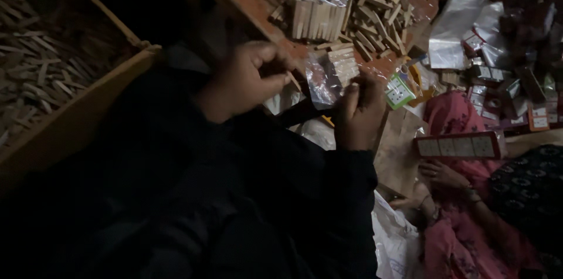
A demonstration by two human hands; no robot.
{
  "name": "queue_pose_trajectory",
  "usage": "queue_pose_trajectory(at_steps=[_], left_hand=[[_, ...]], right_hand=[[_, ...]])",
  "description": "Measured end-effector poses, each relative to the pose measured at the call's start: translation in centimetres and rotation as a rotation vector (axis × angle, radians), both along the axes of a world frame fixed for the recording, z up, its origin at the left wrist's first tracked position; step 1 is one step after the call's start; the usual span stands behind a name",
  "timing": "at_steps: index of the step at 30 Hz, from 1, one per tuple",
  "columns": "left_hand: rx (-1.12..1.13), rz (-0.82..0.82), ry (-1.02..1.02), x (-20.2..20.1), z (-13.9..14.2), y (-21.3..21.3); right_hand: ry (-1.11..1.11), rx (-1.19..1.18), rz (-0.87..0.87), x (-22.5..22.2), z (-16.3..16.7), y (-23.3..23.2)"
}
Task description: The person picks wooden clothespins from a pile on the table and packs them into a clear plastic bag, arranging them in rows inside the bag. Nearby, other people handle small boxed items on the floor while the person continues filling the bag with clothespins.
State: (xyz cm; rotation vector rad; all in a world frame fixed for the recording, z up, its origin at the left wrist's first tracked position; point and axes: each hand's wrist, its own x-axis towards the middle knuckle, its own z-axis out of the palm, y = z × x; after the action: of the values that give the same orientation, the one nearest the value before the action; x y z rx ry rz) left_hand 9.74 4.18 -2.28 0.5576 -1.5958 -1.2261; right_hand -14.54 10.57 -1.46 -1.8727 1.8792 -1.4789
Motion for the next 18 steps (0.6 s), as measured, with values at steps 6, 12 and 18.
queue_pose_trajectory(at_steps=[6, 12, 18], left_hand=[[-0.004, 0.2, -0.211, -2.1, 1.4, 2.2], [-0.153, 0.226, -0.235, -3.8, 2.2, 2.8], [-0.117, 0.251, -0.235, -5.2, 1.7, 2.7]], right_hand=[[0.045, 0.021, -0.054, -0.1, 0.2, 0.1], [0.051, -0.014, -0.031, -0.2, 0.3, 0.0], [0.134, -0.064, -0.066, -0.3, 0.3, 0.1]])
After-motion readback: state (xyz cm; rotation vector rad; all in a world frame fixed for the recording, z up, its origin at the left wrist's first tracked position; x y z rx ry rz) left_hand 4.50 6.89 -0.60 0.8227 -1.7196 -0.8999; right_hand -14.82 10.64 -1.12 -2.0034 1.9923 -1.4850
